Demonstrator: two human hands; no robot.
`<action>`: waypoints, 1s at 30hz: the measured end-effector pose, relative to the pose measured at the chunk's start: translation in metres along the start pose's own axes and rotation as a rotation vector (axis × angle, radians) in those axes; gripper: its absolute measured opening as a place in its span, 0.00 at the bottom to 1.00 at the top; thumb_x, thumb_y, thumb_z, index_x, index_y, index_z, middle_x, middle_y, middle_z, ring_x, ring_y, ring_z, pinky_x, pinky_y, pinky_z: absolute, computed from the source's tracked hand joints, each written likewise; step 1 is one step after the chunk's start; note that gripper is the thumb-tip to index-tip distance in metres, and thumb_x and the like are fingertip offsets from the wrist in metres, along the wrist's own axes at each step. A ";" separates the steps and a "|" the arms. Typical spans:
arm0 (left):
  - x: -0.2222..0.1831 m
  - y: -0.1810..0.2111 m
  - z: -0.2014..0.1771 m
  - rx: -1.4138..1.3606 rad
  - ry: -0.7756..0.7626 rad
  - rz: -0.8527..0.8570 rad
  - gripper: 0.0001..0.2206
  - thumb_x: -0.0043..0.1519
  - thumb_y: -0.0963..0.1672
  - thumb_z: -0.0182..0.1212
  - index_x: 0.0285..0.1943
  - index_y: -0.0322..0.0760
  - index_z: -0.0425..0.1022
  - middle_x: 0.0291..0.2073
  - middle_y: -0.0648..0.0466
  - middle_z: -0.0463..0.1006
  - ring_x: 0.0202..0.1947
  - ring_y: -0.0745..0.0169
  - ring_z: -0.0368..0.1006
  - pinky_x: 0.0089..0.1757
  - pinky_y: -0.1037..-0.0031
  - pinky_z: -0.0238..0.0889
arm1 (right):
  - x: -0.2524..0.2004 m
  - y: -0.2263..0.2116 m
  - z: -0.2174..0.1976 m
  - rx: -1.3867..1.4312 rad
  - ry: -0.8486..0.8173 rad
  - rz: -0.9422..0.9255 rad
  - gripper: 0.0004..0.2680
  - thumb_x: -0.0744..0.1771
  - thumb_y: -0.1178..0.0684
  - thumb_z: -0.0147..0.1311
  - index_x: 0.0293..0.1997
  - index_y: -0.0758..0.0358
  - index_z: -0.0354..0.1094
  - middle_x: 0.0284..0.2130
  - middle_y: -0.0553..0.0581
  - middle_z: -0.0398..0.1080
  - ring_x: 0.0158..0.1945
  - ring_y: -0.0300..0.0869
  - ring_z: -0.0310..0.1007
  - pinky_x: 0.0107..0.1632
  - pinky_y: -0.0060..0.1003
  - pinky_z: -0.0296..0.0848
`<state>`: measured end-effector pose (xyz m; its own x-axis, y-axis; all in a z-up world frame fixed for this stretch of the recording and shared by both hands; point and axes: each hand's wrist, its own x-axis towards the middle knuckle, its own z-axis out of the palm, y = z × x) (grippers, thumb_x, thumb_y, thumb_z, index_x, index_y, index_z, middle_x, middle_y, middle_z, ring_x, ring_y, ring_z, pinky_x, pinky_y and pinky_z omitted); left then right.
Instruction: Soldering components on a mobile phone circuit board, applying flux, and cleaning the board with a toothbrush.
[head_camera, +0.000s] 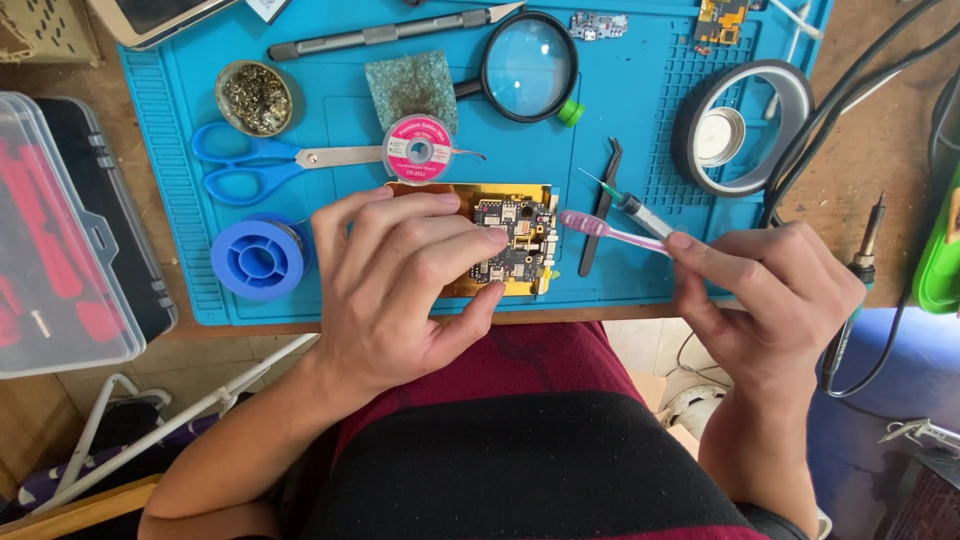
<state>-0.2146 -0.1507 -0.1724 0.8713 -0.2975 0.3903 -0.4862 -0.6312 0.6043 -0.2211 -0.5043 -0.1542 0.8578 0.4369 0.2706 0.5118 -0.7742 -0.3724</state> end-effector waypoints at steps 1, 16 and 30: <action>0.000 0.000 0.000 0.000 -0.001 0.000 0.11 0.75 0.48 0.72 0.62 0.45 0.81 0.52 0.58 0.90 0.61 0.48 0.84 0.61 0.49 0.61 | -0.001 0.001 0.000 0.000 0.000 0.001 0.03 0.77 0.64 0.75 0.53 0.63 0.87 0.39 0.61 0.76 0.36 0.52 0.70 0.42 0.46 0.65; 0.001 0.000 0.001 -0.014 0.015 0.003 0.10 0.74 0.48 0.72 0.60 0.44 0.82 0.51 0.57 0.91 0.59 0.47 0.85 0.61 0.49 0.61 | 0.004 -0.001 -0.001 0.047 -0.027 -0.018 0.03 0.76 0.63 0.74 0.54 0.62 0.87 0.38 0.59 0.74 0.34 0.50 0.69 0.40 0.45 0.64; 0.000 0.000 0.001 -0.010 0.010 0.026 0.08 0.75 0.48 0.70 0.59 0.46 0.83 0.50 0.58 0.91 0.59 0.49 0.85 0.61 0.49 0.62 | 0.011 -0.004 -0.001 0.060 -0.028 -0.026 0.03 0.76 0.63 0.74 0.53 0.62 0.88 0.37 0.59 0.75 0.35 0.50 0.70 0.40 0.45 0.64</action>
<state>-0.2146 -0.1512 -0.1736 0.8577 -0.3068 0.4126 -0.5093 -0.6164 0.6006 -0.2140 -0.4971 -0.1494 0.8446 0.4701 0.2562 0.5353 -0.7338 -0.4183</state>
